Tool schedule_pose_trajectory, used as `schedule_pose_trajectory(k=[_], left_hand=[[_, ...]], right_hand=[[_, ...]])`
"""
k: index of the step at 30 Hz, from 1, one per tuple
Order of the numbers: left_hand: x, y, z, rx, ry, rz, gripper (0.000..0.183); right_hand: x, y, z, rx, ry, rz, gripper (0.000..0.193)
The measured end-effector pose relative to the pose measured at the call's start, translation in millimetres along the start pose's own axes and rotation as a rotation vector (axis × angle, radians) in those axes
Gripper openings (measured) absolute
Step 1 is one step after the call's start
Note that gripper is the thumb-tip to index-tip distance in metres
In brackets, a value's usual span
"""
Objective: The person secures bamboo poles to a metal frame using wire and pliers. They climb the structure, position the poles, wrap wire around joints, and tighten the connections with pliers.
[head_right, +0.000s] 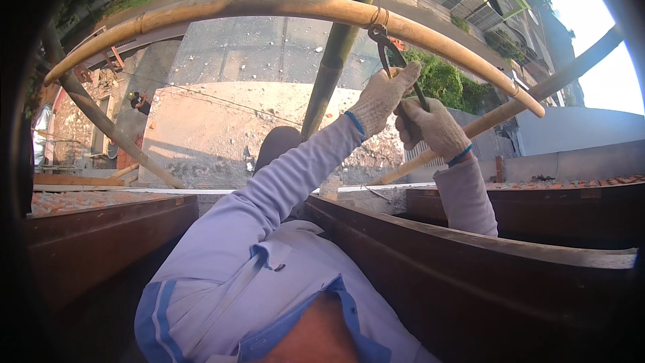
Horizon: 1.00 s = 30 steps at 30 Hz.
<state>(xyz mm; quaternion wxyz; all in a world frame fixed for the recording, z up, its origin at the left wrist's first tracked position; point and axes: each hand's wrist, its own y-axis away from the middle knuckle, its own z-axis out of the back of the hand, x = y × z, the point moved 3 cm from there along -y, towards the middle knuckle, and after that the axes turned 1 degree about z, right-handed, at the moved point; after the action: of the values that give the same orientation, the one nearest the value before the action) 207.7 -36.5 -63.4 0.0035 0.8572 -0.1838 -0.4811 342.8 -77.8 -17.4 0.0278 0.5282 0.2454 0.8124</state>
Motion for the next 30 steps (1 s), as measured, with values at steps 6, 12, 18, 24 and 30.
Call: schedule_pose_trajectory(k=[6, 12, 18, 24, 30], left_hand=[[17, -16, 1, 0.282, 0.351, 0.079, 0.034], [12, -17, 13, -0.161, -0.430, -0.048, 0.052], [-7, 30, 40, 0.083, -0.502, -0.071, 0.075], [-13, 50, 86, 0.467, -0.370, -0.217, 0.068], [10, 0, 55, 0.499, 0.207, 0.074, 0.074]], right_hand=[[-35, -7, -28, 0.304, -0.652, 0.207, 0.049], [-32, -21, -21, -0.201, 0.470, 0.309, 0.060], [-42, -31, -19, 0.127, 0.150, 0.669, 0.025], [-52, -45, -46, 0.647, -1.216, 0.147, 0.031], [-57, -44, -58, 0.541, -1.151, 0.196, 0.037]])
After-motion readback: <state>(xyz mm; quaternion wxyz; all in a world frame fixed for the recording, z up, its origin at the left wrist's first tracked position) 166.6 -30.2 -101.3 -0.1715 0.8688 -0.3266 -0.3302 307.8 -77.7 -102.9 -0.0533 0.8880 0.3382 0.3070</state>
